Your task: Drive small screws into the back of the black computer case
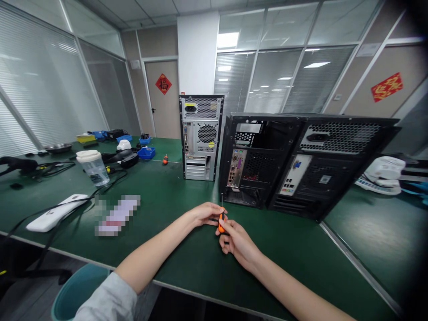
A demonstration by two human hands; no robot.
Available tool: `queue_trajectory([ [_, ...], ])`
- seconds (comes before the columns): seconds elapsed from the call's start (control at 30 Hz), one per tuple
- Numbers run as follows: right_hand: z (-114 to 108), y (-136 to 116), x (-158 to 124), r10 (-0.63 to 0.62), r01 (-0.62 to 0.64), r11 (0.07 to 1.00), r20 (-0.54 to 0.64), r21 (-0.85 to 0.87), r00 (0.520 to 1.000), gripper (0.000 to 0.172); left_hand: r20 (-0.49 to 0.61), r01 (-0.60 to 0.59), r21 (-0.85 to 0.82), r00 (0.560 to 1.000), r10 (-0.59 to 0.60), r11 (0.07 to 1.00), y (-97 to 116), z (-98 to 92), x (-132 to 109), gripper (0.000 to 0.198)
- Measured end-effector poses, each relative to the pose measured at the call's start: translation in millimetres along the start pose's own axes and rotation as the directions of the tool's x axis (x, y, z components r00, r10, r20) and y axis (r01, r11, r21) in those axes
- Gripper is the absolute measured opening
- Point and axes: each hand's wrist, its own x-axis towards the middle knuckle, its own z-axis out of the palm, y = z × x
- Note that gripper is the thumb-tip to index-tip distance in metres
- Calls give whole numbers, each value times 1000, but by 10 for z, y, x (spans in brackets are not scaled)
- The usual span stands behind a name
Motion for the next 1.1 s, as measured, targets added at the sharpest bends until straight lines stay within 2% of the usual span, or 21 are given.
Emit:
queue_trajectory([
  [0.33,33,-32,-14,-23,19,997,-52,-69,998,38,-15,-11,17,1000,11,1000,-16,21,5,42],
  [0.53,19,-24,-12,-45,42,997,-41,-70,998,38,-50,-18,18,999,19,1000,-11,43,-3,44],
  [0.8,-6,-26,-3,-7,7,1000,21,24,1000,31,-127,-21,29,992,24,999,-20,70,0,48],
  [1.1,-3,-48,-29,27,-35,994,71,100,997,26,-158,-30,66,987,40,997,-23,69,10,50],
])
